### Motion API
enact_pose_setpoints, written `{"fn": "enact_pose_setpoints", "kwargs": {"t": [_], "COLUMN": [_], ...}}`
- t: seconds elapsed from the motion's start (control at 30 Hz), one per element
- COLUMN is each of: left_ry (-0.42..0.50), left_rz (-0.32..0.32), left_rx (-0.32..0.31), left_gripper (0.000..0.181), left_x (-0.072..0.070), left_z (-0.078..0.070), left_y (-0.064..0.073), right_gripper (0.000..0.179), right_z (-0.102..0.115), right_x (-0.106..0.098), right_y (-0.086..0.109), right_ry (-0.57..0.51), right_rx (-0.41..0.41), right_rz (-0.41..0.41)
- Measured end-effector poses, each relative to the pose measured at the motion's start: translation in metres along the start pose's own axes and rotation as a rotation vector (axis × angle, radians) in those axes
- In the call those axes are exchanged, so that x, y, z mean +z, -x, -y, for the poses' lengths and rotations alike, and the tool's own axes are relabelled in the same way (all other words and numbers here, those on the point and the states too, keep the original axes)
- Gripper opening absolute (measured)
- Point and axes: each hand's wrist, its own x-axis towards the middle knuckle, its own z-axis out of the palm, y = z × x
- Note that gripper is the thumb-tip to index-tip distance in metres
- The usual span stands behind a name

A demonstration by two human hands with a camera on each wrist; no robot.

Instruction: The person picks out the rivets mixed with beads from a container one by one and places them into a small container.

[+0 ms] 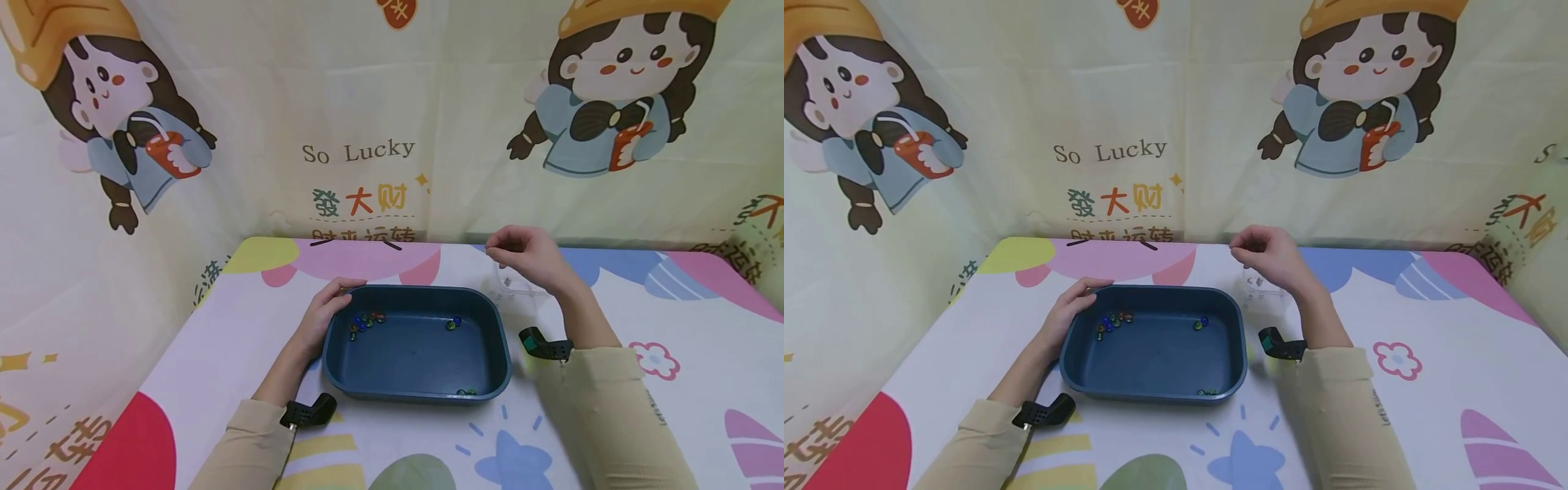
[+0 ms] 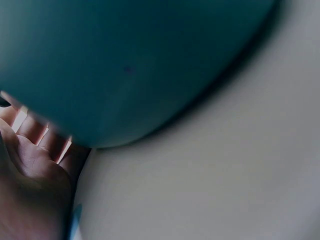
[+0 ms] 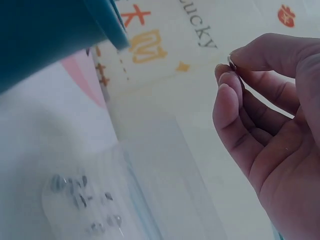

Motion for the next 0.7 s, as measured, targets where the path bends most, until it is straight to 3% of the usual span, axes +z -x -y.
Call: {"fn": "enact_pose_setpoints", "kwargs": {"t": [0.33, 0.7], "left_ry": [0.002, -0.008], "left_rz": [-0.005, -0.008], "left_rx": [-0.01, -0.007], "left_gripper": [0.039, 0.039], "left_x": [0.0, 0.0], "left_z": [0.001, 0.0], "left_y": [0.0, 0.0], "right_gripper": [0.022, 0.02], "right_z": [-0.007, -0.016], "right_x": [-0.018, -0.029], "right_y": [0.009, 0.012], "right_ry": [0.032, 0.089], "right_rx": [0.068, 0.075], "right_rz": [0.003, 0.088]}}
